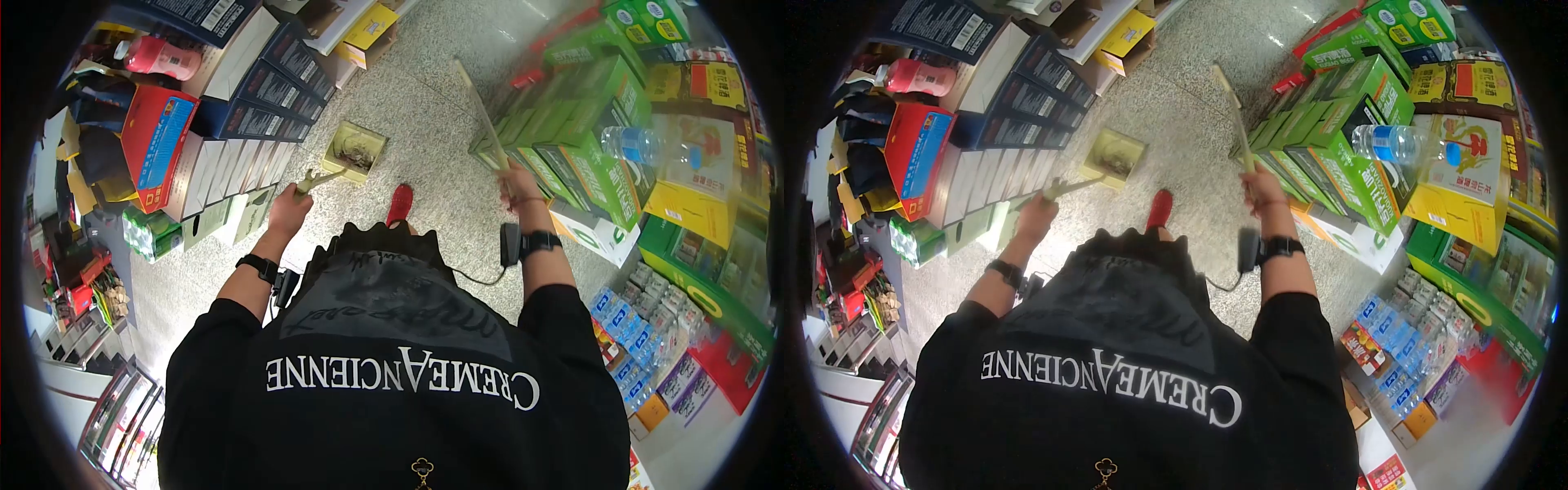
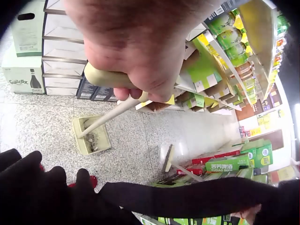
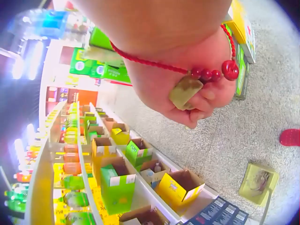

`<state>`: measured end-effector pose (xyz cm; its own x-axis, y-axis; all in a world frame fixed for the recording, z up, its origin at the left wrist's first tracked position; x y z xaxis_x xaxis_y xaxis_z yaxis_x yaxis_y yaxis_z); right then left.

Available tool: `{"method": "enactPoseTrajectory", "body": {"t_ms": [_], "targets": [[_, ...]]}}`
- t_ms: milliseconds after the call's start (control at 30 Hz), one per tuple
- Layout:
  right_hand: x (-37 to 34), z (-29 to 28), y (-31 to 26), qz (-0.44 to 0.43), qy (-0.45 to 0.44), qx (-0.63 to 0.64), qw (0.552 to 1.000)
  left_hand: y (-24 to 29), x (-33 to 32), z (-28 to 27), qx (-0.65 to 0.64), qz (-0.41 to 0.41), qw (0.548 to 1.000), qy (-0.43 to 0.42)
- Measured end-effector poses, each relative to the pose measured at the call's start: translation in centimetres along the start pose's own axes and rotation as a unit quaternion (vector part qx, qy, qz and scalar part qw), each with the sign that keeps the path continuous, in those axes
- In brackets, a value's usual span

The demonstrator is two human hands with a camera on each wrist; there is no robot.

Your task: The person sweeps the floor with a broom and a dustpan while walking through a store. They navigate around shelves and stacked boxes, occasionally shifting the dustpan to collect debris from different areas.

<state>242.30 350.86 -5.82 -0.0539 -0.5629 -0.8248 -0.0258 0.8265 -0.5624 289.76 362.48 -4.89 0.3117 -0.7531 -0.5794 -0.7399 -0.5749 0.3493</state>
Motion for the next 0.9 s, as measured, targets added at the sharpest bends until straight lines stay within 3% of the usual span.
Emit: {"method": "enactPoseTrajectory", "body": {"t_ms": [67, 200, 267, 400, 467, 600, 733, 900], "targets": [[2.9, -0.1, -0.8, 0.017, 0.012, 0.048, 0.999, 0.2, 1.0, 0.4, -0.016, -0.024, 1.000, -0.011], [4.3, 1.6, -0.2, 0.061, 0.001, -0.001, 0.998, 1.3, 2.7, 0.7, -0.046, -0.023, 0.999, 0.004], [6.1, 2.3, 2.3, 0.028, -0.041, -0.176, 0.983, 2.2, 3.6, 0.7, -0.049, -0.026, 0.998, 0.008], [2.4, 2.9, 3.7, 0.031, -0.068, -0.159, 0.984, 4.9, 4.5, 0.8, -0.039, -0.012, 0.999, 0.000], [0.0, 3.6, 2.7, 0.071, -0.133, -0.229, 0.962, 6.6, 5.3, 0.4, -0.030, -0.007, 1.000, -0.007], [-1.6, 2.9, 1.9, 0.060, -0.167, -0.178, 0.968, 9.7, 7.0, -1.0, -0.022, 0.043, 0.999, 0.001], [-3.9, 0.9, -1.5, 0.060, -0.106, -0.069, 0.990, 10.4, 9.2, -2.2, -0.010, 0.083, 0.996, 0.013], [0.9, -1.2, -7.9, -0.017, -0.022, -0.035, 0.999, 12.7, 12.4, -3.4, 0.000, 0.100, 0.994, -0.041]]}}
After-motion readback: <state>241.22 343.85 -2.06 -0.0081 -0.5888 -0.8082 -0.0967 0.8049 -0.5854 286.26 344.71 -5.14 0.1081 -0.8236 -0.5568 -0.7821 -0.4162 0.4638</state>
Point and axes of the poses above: each hand's wrist, its own x-axis towards the middle knuckle, its own z-axis out of the palm, y = z × x, the point moved 9 cm from there along x, towards the middle knuckle, and after that the axes turned 6 degrees about x, right-handed, at the moved point
